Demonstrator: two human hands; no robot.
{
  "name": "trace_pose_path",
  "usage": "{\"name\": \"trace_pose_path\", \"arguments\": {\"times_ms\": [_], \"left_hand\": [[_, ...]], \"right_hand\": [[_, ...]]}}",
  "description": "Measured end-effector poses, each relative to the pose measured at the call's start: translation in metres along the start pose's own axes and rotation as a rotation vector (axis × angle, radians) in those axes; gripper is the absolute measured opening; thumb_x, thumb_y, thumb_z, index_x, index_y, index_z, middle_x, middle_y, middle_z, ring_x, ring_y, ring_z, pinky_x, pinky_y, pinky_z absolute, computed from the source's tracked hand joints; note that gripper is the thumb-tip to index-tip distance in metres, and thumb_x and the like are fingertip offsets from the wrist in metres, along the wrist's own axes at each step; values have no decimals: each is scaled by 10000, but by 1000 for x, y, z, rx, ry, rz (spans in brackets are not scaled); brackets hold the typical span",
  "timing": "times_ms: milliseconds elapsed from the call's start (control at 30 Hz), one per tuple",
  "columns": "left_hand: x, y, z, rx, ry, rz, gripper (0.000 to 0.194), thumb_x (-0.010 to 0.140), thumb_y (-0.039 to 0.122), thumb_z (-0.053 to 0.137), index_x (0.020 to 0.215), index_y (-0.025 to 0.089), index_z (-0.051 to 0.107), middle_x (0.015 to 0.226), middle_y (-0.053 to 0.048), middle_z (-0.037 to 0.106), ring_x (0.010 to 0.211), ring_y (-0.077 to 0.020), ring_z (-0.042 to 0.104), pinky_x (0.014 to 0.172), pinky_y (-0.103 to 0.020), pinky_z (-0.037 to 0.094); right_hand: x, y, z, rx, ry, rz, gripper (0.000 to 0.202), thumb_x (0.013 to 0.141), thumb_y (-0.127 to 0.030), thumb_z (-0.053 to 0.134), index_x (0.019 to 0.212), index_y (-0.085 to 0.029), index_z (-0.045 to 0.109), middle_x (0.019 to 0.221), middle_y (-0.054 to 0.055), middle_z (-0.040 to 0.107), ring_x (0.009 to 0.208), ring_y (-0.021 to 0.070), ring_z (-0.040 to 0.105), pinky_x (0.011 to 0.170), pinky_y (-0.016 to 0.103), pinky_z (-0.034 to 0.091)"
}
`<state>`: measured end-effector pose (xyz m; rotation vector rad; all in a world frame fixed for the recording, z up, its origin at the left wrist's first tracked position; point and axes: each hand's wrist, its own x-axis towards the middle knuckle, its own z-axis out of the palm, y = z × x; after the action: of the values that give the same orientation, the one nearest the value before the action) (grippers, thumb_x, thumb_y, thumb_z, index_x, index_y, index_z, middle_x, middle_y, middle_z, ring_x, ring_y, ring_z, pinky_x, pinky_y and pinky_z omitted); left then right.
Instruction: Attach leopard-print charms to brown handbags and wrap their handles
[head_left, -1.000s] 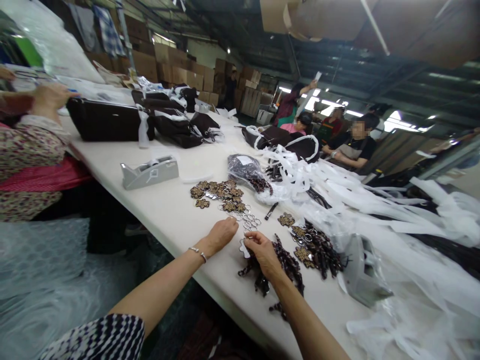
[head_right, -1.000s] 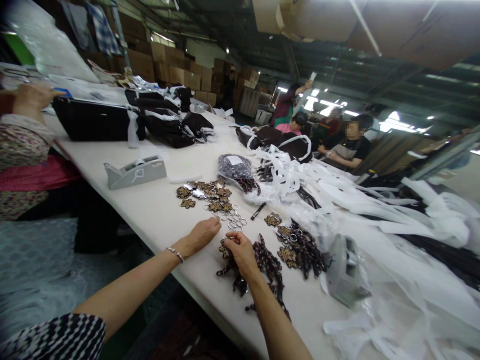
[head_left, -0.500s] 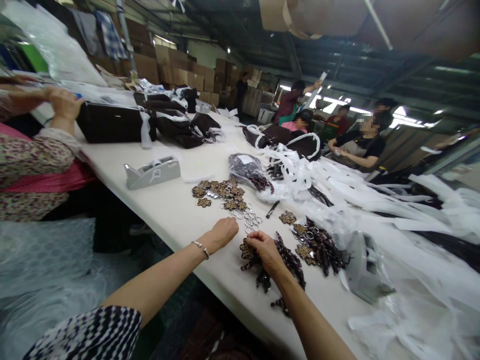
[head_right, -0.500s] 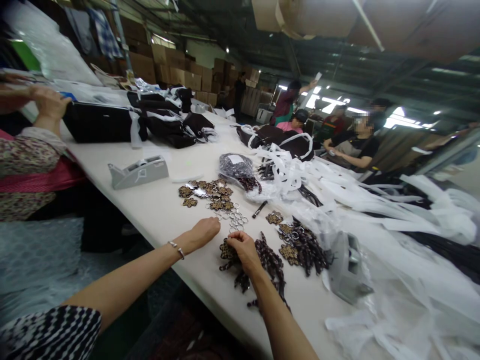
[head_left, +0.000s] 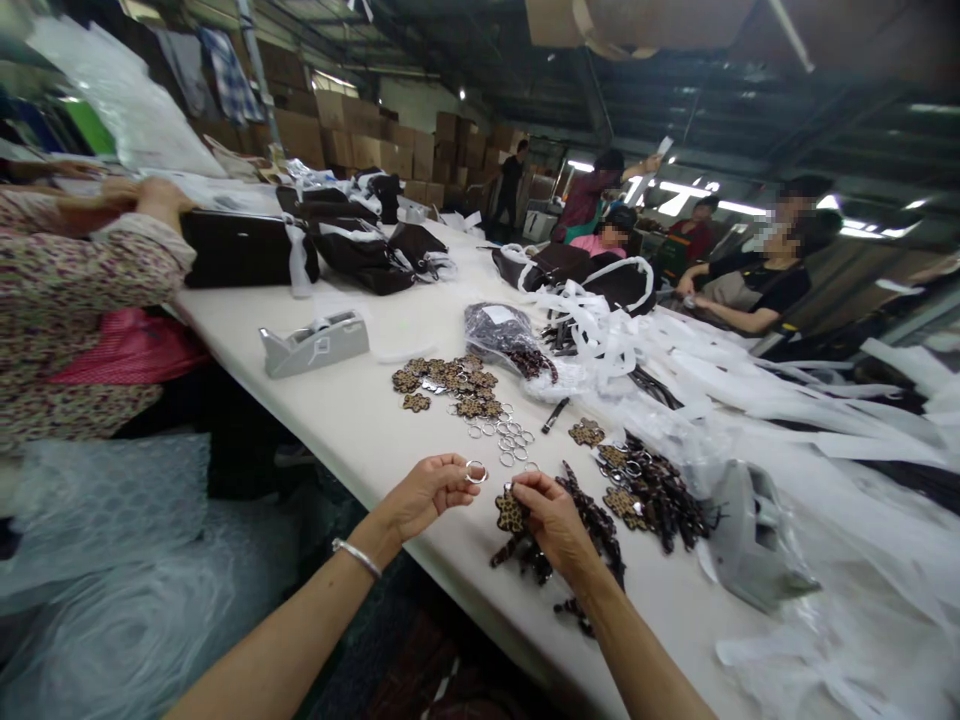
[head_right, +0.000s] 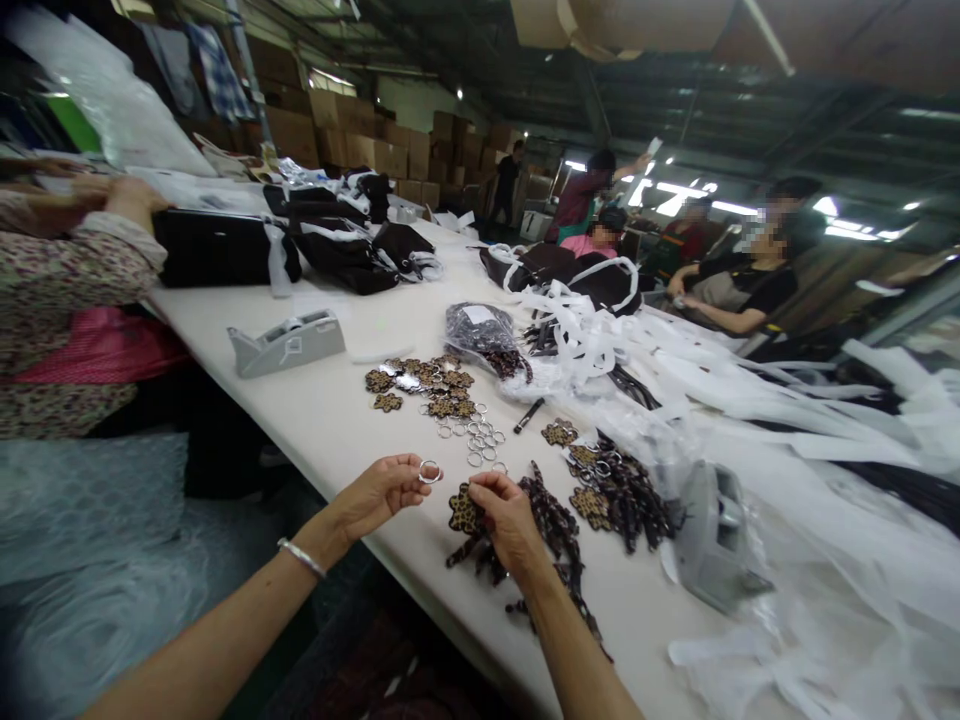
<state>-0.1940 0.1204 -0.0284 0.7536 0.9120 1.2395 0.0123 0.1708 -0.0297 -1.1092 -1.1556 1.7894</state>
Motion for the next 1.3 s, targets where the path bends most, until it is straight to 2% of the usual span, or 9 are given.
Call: {"name": "trace_pose_path", "arguments": {"times_ms": [67, 167, 400, 533, 667, 800, 1000, 1133, 1300], "left_hand": [[-10, -4, 4, -252, 16, -66, 223, 730, 211, 760, 798, 131, 563, 987, -90, 705, 674, -79, 661, 605, -163, 547], [-17, -8, 12, -321, 31, -73, 209, 723, 178, 765, 790, 121, 576, 924, -69, 699, 617, -68, 638, 545, -151, 528], [-24, -7, 31, -281, 5, -21, 151, 737, 182, 751, 771, 98, 630, 815, -34, 665, 599, -65, 603, 555, -164, 501], [-28, -7, 34, -224, 7, -22, 178, 731, 223, 761, 770, 98, 639, 702, -21, 642, 575, -73, 580, 554, -174, 474], [-30, -9, 34, -125, 22, -20, 216, 735, 269, 766, 748, 114, 617, 636, -13, 638, 534, -79, 561, 572, -200, 470], [-36, -9, 39, -81, 10, -8, 235, 734, 297, 771, 745, 126, 610, 662, -5, 638, 558, -88, 562, 585, -210, 451], [-42, -7, 49, -129, -11, 34, 221, 671, 206, 809, 796, 138, 641, 799, -4, 647, 700, -100, 564, 680, -213, 432], [-43, -7, 50, -117, -46, 43, 234, 715, 267, 796, 792, 134, 619, 743, 3, 605, 662, -96, 529, 648, -210, 411], [-44, -10, 47, -153, -80, 10, 253, 778, 328, 756, 839, 123, 620, 703, 3, 570, 625, -84, 494, 620, -197, 398]], "right_hand": [[-10, -3, 6, 41, -20, 15, 311, 638, -371, 829, 822, -193, 652, 716, -25, 620, 613, 109, 557, 553, 224, 433], [-23, -7, 14, 103, -65, 30, 283, 630, -335, 846, 806, -197, 672, 707, -28, 622, 621, 105, 561, 565, 217, 436], [-39, -13, 22, 146, -170, -3, 225, 702, -307, 814, 863, -189, 709, 835, 27, 701, 717, 125, 616, 643, 233, 472], [-43, -17, 22, 162, -195, -2, 230, 704, -316, 808, 871, -192, 708, 870, 42, 714, 714, 146, 631, 642, 264, 494], [-45, -17, 21, 158, -175, -45, 204, 678, -295, 824, 820, -200, 714, 932, 43, 721, 805, 166, 650, 728, 285, 512], [-45, -15, 20, 91, -132, -63, 198, 674, -298, 827, 808, -195, 724, 863, 41, 726, 747, 155, 640, 707, 281, 512], [-51, -16, 28, 66, -30, -97, 222, 673, -340, 820, 803, -198, 711, 817, 32, 710, 678, 151, 620, 612, 272, 505], [-55, -17, 31, 129, -65, -40, 247, 659, -353, 823, 806, -194, 703, 806, 42, 715, 639, 172, 642, 584, 303, 514], [-55, -16, 23, 127, -135, -47, 210, 667, -296, 824, 803, -180, 715, 841, 61, 729, 705, 199, 672, 684, 356, 542]]}}
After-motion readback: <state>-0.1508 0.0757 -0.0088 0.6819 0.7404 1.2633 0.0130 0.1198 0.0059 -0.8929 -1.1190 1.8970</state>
